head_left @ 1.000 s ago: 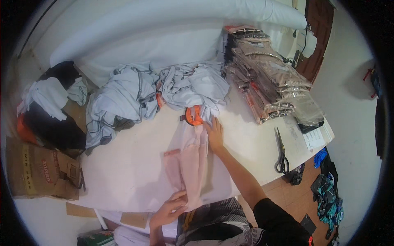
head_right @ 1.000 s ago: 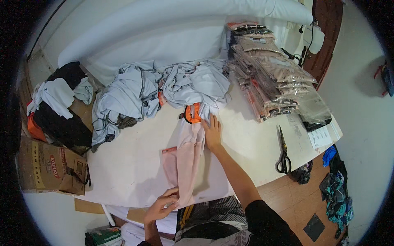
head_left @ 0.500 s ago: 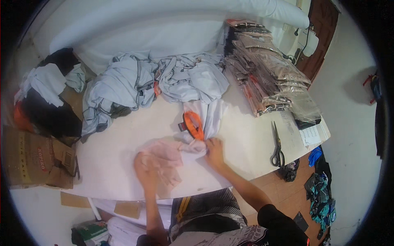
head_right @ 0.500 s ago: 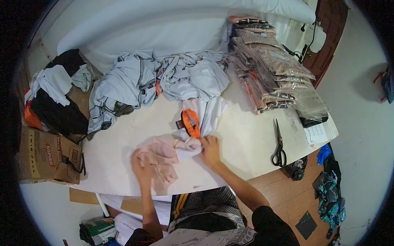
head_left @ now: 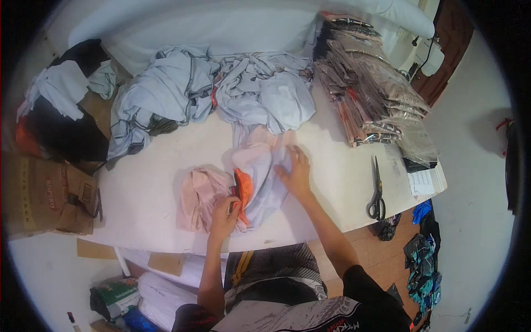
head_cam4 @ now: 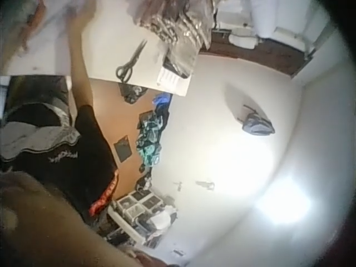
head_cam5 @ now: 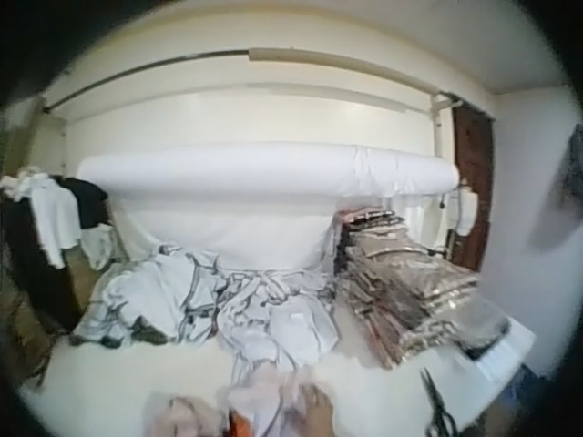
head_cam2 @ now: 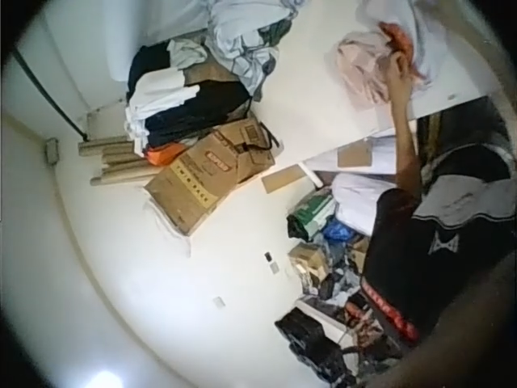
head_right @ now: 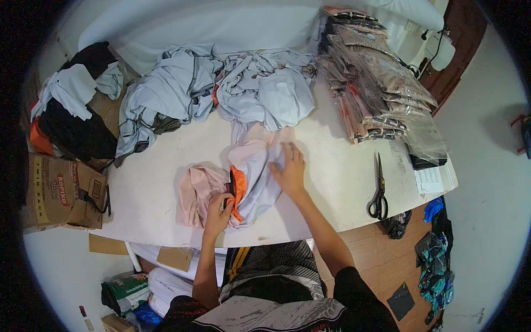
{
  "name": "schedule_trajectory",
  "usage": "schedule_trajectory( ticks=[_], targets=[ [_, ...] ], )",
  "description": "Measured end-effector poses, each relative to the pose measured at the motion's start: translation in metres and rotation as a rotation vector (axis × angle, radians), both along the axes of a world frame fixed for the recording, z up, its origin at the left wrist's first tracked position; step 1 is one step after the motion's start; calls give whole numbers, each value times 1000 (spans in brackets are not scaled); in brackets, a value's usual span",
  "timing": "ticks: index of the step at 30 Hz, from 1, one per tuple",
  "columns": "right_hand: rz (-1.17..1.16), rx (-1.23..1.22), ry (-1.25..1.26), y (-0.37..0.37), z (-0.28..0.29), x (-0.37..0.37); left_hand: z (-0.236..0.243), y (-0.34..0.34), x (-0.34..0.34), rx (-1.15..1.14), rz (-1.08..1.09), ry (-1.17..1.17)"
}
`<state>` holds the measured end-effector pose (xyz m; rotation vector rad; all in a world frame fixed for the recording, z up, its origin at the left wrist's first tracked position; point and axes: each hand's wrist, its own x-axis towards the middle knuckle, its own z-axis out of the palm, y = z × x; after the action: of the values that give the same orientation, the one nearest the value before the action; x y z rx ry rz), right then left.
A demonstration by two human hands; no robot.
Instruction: Fold a shirt, place it in a plastic bag, then inspect and trim fabric from another garment.
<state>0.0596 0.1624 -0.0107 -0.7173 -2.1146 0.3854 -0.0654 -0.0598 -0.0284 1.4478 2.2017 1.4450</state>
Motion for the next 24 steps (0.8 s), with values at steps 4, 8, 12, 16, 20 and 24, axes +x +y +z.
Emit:
schedule_trajectory(
  ticks=[4,8,12,16,20,24],
  targets=[
    [11,-543,87,32,-31,4,-6,-1,1,79,27,-311],
    [228,-803,310,5,-42,24,-31,-15,-13,270,289,-449],
    [235,-932,404,-39,-24,57,-27,-19,-21,588,543,-847],
    [149,-1093,589,-58,-25,90,-21,-16,-20,608,641,-933],
    [93,-1213,799,-73,-14,99,-28,-21,-28,666,548,-985],
    [28,-1064,693,-74,-13,105,-24,-17,-28,730,602,-1089]
  ],
)
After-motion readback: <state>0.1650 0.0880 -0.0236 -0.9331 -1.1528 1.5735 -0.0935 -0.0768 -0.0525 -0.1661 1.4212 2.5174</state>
